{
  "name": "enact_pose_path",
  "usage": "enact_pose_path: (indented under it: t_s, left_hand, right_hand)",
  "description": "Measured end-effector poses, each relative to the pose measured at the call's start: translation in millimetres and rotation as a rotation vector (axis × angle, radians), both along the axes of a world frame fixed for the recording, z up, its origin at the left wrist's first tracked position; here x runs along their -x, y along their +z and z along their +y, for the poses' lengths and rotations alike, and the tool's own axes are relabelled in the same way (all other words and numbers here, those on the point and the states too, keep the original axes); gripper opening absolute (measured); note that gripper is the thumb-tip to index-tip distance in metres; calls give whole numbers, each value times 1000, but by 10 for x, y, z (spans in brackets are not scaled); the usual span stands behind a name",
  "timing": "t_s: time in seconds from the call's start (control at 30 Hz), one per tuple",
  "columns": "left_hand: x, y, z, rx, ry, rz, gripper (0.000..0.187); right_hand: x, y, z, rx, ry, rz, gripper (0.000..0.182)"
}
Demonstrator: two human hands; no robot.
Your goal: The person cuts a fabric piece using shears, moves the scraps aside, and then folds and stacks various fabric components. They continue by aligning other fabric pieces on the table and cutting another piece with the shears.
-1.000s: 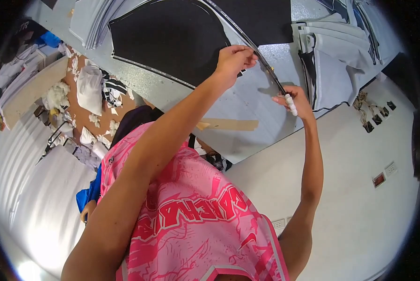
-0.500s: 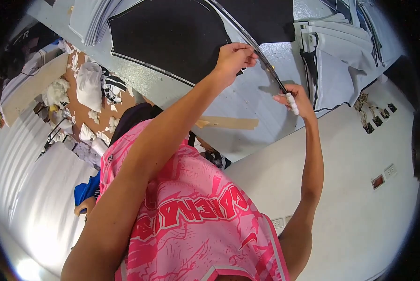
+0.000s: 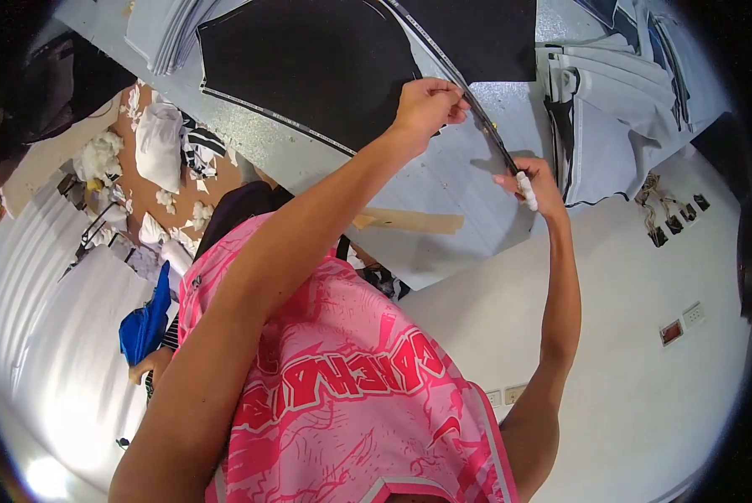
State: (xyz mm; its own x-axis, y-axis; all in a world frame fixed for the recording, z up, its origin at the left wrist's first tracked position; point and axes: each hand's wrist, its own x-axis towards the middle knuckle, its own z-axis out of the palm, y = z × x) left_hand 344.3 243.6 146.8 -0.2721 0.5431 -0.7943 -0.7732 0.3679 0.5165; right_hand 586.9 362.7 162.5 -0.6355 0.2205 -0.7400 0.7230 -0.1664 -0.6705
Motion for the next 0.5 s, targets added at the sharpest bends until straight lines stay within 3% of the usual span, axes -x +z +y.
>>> enact_pose_path:
  t_s: [0.13,0.5]
  left_hand:
    - [20,-7,-22,0,-7,-17,14]
    - [66,140,-36,12,98,24,21]
  right_hand:
    - [155,92,49,115,-109,-10,38]
    - [245,72,124,146,15,11,31]
